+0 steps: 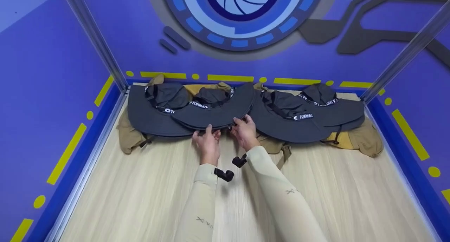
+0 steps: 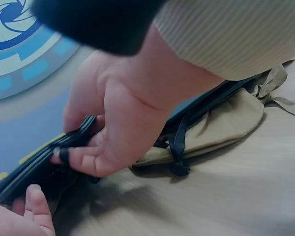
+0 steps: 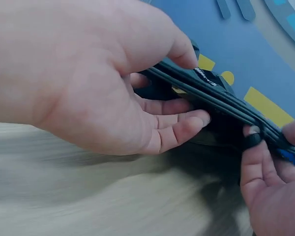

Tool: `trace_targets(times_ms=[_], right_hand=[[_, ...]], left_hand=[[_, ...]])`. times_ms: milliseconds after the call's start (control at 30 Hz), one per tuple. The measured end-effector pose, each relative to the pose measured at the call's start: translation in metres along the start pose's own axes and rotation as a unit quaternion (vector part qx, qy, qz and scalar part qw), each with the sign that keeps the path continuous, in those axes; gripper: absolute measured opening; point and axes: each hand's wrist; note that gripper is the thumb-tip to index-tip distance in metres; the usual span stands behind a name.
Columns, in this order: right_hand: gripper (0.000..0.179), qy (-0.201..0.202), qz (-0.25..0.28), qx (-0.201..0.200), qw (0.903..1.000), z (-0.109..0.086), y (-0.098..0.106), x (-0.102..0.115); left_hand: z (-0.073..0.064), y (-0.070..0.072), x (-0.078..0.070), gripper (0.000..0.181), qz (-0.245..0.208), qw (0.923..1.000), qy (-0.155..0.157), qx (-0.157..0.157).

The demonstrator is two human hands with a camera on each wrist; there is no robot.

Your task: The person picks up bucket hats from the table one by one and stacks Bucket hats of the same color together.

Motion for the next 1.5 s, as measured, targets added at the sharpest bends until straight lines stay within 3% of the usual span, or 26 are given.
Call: trace_targets(times_ms=[133,367,500,600,700,800,900,967,1200,1367,1500], right_hand=[[0.038,0.039,0.024,0.000,0.9990,-0.003,0.006,-0.003],[0.038,0.090,0.064,0.022,0.9936,-0.019,0.015,-0.001],[0.038,0.110,0.097,0.025,0.9889,-0.038,0.015,0.002],[0.038,0.125,0.120,0.031,0.9844,-0.054,0.015,0.002],[0.036,0.143,0.120,0.041,0.9816,-0.070,0.016,-0.002],[0.034,0.155,0.107,0.046,0.9810,-0.085,0.022,-0.007],[0.033,0.158,0.091,0.048,0.9820,-0.096,0.028,-0.012],[0.033,0.158,0.079,0.047,0.9832,-0.102,0.032,-0.014],[0.029,0.145,0.008,0.028,0.9890,-0.109,0.045,-0.017],[0.018,0.130,-0.027,-0.011,0.9910,-0.114,0.063,-0.008],[0.015,0.150,-0.039,-0.054,0.9865,-0.116,0.080,0.006]], left_hand=[[0.000,0.004,-0.002,0.067,0.004,1.0000,0.001,0.005],[0.000,0.017,-0.017,0.063,-0.049,0.9963,-0.004,0.070],[-0.001,0.019,-0.032,0.049,-0.079,0.9913,-0.030,0.101],[-0.003,0.018,-0.045,0.052,-0.088,0.9864,-0.061,0.125],[-0.006,0.016,-0.058,0.064,-0.071,0.9862,-0.065,0.134],[-0.012,0.014,-0.067,0.069,-0.041,0.9913,-0.042,0.118],[-0.018,0.013,-0.071,0.058,-0.014,0.9934,-0.034,0.109],[-0.022,0.013,-0.072,0.050,0.003,0.9927,-0.046,0.112],[-0.040,0.009,-0.085,0.044,0.065,0.9787,-0.103,0.165],[-0.053,0.004,-0.102,0.040,0.100,0.9664,-0.118,0.206],[-0.060,0.004,-0.117,0.036,0.151,0.9537,-0.123,0.229]])
Point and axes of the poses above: each hand's wrist, its own z-axis towards the middle knuckle, its own y-axis out of the back of the hand, x = y × z, and after that the axes turned 15 degrees about x, right-handed
